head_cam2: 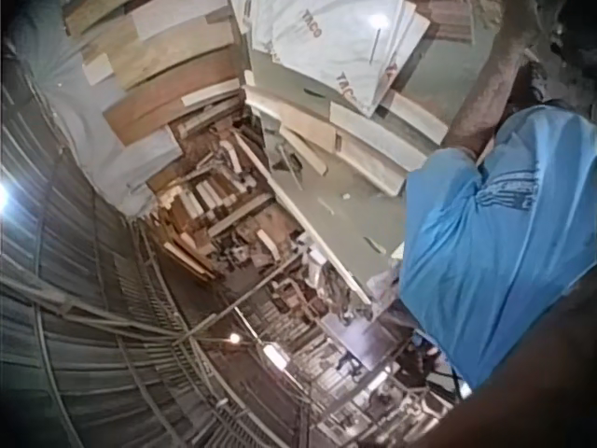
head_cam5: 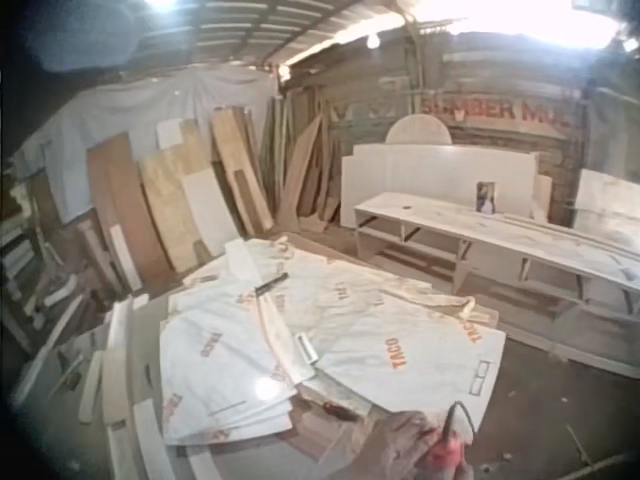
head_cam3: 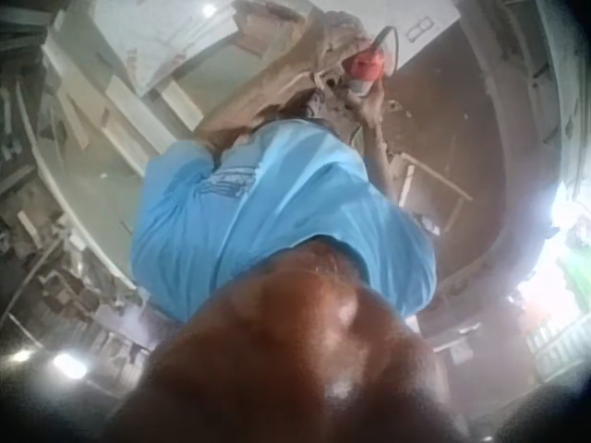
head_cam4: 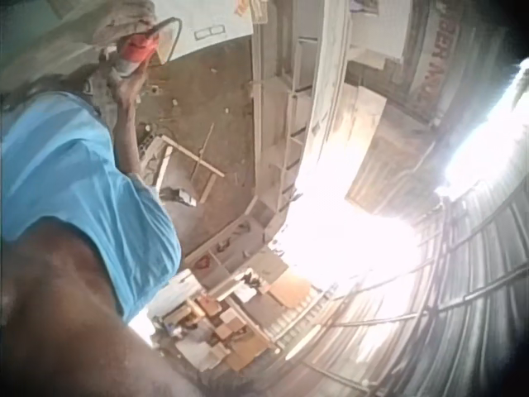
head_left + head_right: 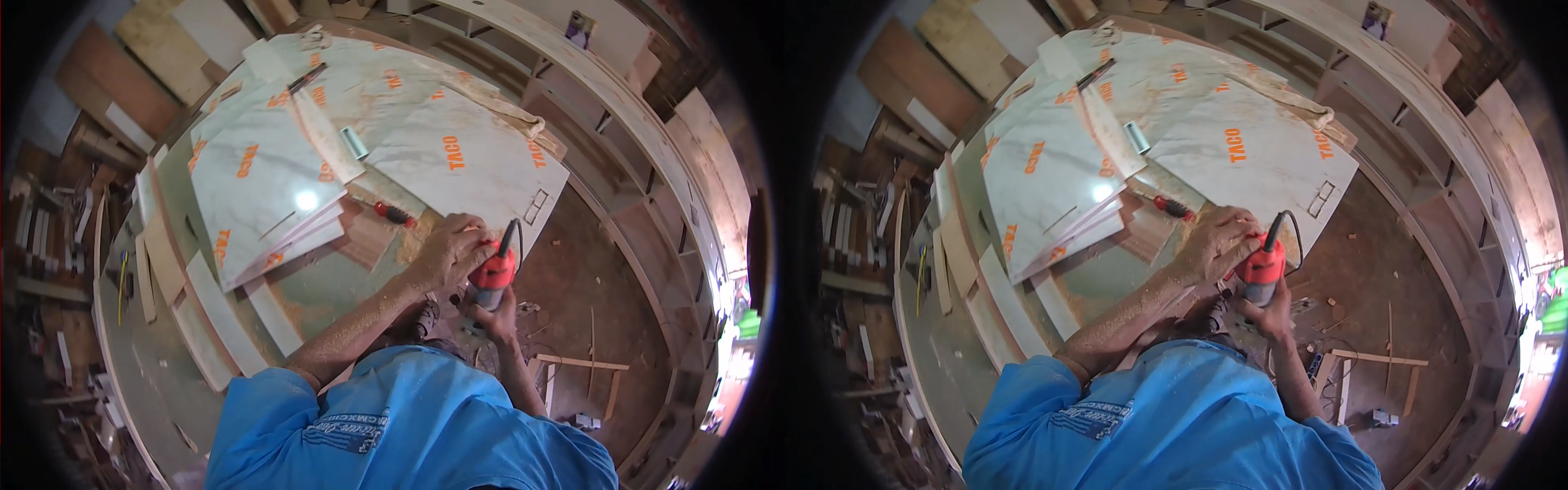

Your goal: The person uses a hand router to cut a rectangular hole in a white board and then prys out the cut piece with a screwdriver.

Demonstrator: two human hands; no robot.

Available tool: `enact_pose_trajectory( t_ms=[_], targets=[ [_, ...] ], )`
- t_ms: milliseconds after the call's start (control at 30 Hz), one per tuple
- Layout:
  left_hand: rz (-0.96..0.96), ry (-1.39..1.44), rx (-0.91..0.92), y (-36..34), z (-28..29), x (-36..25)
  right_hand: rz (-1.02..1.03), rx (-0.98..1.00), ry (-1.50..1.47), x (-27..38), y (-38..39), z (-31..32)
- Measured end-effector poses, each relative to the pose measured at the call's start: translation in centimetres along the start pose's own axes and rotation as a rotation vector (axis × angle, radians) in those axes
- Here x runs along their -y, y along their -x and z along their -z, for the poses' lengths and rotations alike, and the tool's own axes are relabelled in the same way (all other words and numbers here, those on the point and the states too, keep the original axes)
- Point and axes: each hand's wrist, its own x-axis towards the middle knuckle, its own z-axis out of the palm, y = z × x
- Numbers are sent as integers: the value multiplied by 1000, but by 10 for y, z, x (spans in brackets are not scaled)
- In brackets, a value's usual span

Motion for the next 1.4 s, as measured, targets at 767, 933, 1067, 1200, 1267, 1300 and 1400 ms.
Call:
enact_pose_trajectory(
  t_ms=[767, 933, 1067, 1200, 1267, 1300, 1400],
  targets=[
    [962, -399, -985, 412, 115, -35, -626, -289, -382, -70, -101, -324],
    [1017, -411, -976, 428, 121, -45, -692, 132, -150, -32, -74, -319],
    [1001, -445, -923, 414, 124, -41, -477, 634, 199, -20, -77, -260],
    [1052, -371, -945, 385, 130, -51, -26, 339, 186, -10, -137, -185],
    [1013, -406, -999, 365, 129, -48, 264, 127, 528, -15, -201, -142],
    [996, -373, -1060, 354, 130, -53, 370, 29, 714, -19, -219, -130],
    [937, -377, -1208, 325, 137, -74, 278, 151, 1047, -23, -240, -137]
  ],
)
